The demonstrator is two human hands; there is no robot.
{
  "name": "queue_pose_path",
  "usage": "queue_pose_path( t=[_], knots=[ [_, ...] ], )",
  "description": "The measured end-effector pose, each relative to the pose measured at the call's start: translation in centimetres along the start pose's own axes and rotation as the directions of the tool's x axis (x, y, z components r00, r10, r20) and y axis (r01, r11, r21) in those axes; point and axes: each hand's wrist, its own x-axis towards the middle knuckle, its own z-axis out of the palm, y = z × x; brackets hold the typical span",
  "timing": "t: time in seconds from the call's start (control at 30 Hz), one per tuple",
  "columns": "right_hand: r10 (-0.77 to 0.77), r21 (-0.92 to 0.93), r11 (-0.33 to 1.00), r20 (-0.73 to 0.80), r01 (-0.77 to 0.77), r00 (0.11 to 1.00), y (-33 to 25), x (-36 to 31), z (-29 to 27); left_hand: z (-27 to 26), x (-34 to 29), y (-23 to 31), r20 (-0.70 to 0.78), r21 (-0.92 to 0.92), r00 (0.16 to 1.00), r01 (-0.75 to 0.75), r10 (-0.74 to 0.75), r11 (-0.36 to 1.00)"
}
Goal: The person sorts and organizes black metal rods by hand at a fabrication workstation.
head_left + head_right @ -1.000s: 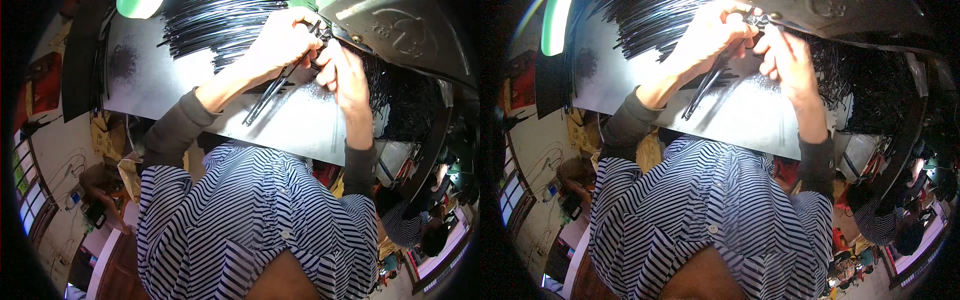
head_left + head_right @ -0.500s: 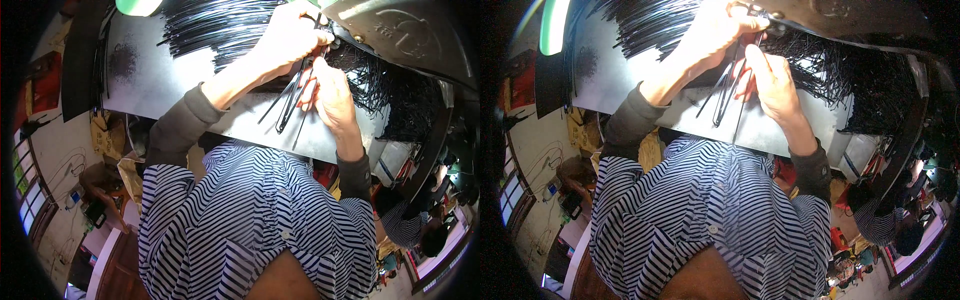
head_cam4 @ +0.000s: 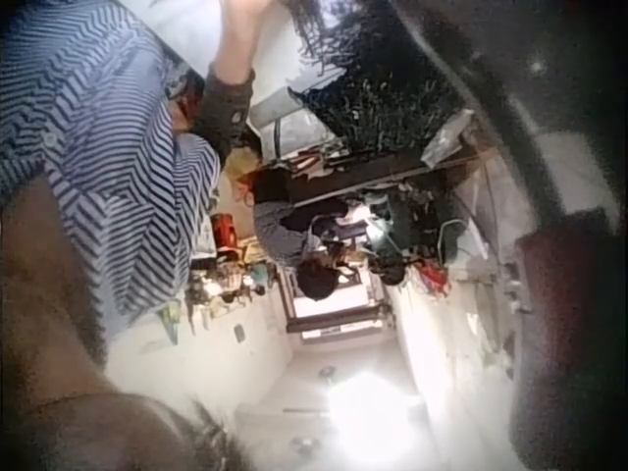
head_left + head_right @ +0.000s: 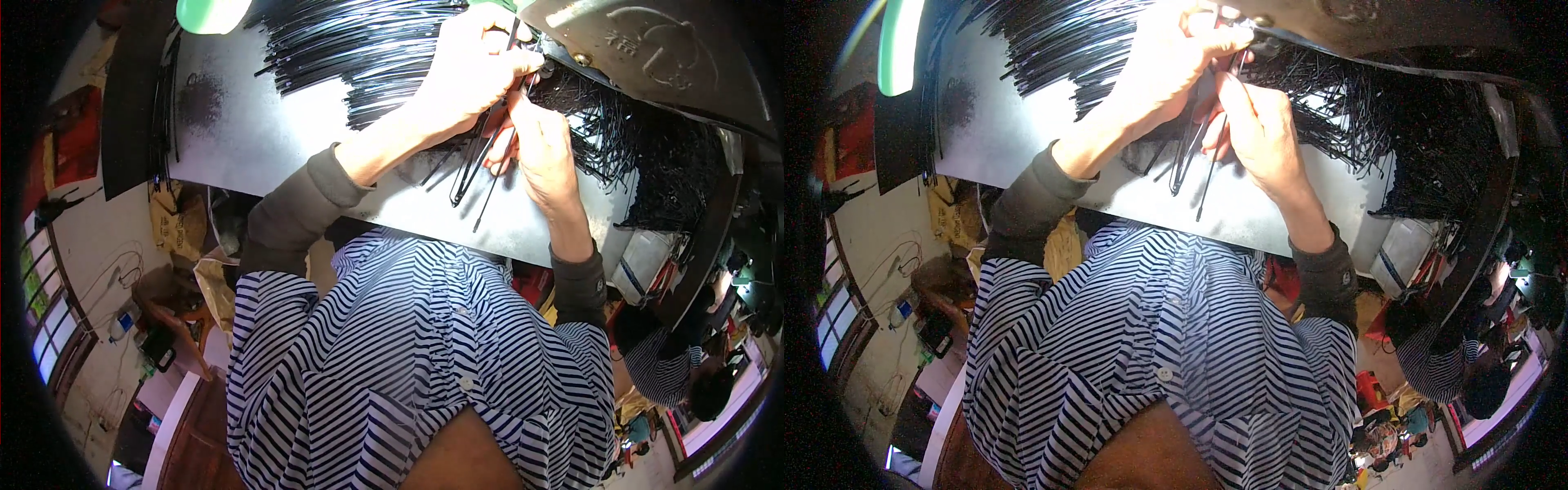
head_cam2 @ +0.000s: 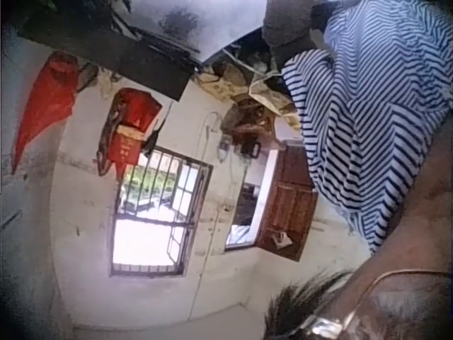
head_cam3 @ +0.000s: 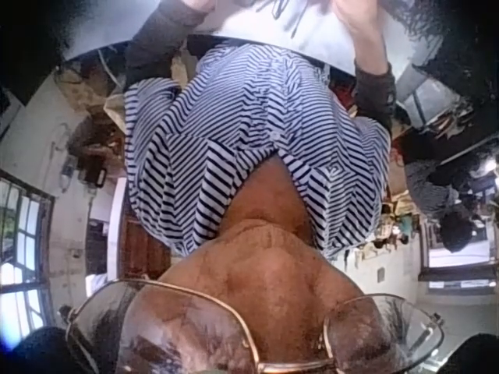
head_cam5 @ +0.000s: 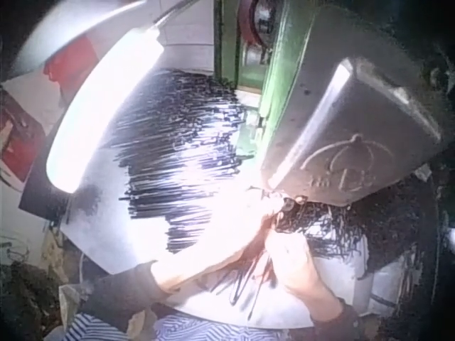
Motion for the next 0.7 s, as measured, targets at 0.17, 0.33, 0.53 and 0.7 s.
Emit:
queue_pose_path(
  t=[0.17, 0.33, 0.53, 0.7],
  knots=[
    [-0.003, 0.011, 1.000, 0.014, 0.003, 1.000, 0.6, 0.4, -0.3, -0.2, 0.2, -1.2, 0.000, -0.189, 0.997, -0.070, 0.071, 0.979],
    [0.029, -0.014, 0.999, 0.007, -0.029, 1.000, 0.2, 0.3, -0.3, 0.0, -0.2, -1.0, -0.019, -0.327, 0.989, -0.147, 0.149, 0.933],
    [0.086, 0.367, 0.925, 0.059, -0.102, 0.995, 0.0, -0.6, 0.4, 0.5, 0.0, 0.2, 0.007, -0.115, 0.981, 0.192, -0.192, 0.975],
    [-0.019, 0.164, 0.986, -0.092, 0.034, 0.996, 1.0, -1.4, 1.9, 1.4, 0.1, 0.3, -0.113, 0.000, 0.981, 0.158, -0.157, 0.988]
  ],
)
